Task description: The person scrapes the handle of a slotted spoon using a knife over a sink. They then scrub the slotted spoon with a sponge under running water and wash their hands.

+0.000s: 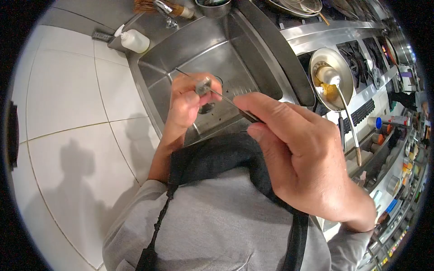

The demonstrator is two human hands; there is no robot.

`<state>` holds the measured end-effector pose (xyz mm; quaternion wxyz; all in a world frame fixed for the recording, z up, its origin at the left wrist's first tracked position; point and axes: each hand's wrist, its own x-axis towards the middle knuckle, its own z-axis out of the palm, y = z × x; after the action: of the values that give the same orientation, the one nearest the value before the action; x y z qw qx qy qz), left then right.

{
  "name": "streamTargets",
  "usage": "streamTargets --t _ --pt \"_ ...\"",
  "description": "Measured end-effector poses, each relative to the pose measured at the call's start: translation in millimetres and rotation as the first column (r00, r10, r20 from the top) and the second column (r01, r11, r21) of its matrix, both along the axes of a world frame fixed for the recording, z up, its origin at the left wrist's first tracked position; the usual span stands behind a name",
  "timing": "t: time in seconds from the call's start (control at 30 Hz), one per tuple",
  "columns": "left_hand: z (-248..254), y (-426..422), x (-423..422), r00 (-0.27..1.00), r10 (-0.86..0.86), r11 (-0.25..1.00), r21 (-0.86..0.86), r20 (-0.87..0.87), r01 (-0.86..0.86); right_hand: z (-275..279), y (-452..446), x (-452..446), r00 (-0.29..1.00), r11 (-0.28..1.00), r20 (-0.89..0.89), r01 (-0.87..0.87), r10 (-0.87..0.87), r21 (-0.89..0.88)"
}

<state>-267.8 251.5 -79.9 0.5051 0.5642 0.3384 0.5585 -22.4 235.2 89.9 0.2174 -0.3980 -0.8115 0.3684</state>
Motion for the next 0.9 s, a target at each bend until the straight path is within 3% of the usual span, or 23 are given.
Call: streamTargets --t 0.03,0.1,0.2,0.37,0.5,0.57,0.67,0.7,0.73,0.8,0.87,0.9 --pt "-0.9 0.3 -0.7 0.996 0.003 1.000 -0.024 0.091 -0.001 -3.4 0.4 0.8 0.997 0.996 -0.075 -0.005 -0.001 -0.084" --pt "-3.0 -1.0 -4.9 0.964 0.016 0.997 -0.073 0.265 0.003 -2.4 -3.6 6.0 1.000 1.000 -0.029 0.002 -0.002 0.026" --pt "-1.9 0.6 -6.3 0.972 0.028 0.997 -0.076 0.232 -0.010 -1.5 -10.9 6.5 0.998 0.989 0.064 0.001 -0.011 0.146" --pt "-4.6 2.6 -3.1 0.979 0.028 0.998 -0.062 0.203 -0.016 -3.8 -16.4 4.8 0.995 0.994 0.091 0.030 -0.040 0.106" --pt "-2.3 2.9 -7.6 0.993 0.032 0.999 -0.036 0.115 -0.028 -0.9 -11.3 9.7 0.995 0.966 0.008 0.099 -0.100 -0.237" --pt "-0.8 1.2 -7.7 0.980 0.003 0.998 -0.055 0.199 0.009 5.7 10.3 16.2 0.980 0.749 -0.081 0.086 -0.184 -0.657" --pt "2.7 2.5 -8.4 0.977 0.005 0.999 -0.051 0.215 0.007 -8.9 6.4 10.5 0.981 0.867 -0.068 0.128 -0.182 -0.482" --pt "3.9 3.4 -8.8 0.979 0.011 0.999 -0.045 0.202 -0.002 -20.1 0.3 9.8 0.991 0.972 -0.068 0.103 -0.119 -0.210" --pt "5.9 3.6 -8.0 0.985 0.038 0.998 -0.052 0.169 -0.029 -20.7 -3.6 9.0 0.997 0.996 0.013 0.081 -0.081 -0.025" --pt "10.4 3.3 -3.7 0.991 0.083 0.995 -0.064 0.106 -0.076 -22.0 -11.1 7.1 0.977 0.932 0.183 0.037 -0.109 0.361" --pt "14.6 1.5 -2.9 0.994 0.101 0.992 -0.078 0.043 -0.097 -21.2 -14.3 6.3 0.930 0.841 0.337 -0.062 -0.147 0.538" --pt "16.3 0.7 -2.4 0.994 0.113 0.990 -0.084 0.012 -0.111 -24.0 -11.6 6.6 0.929 0.806 0.333 -0.070 -0.162 0.588"
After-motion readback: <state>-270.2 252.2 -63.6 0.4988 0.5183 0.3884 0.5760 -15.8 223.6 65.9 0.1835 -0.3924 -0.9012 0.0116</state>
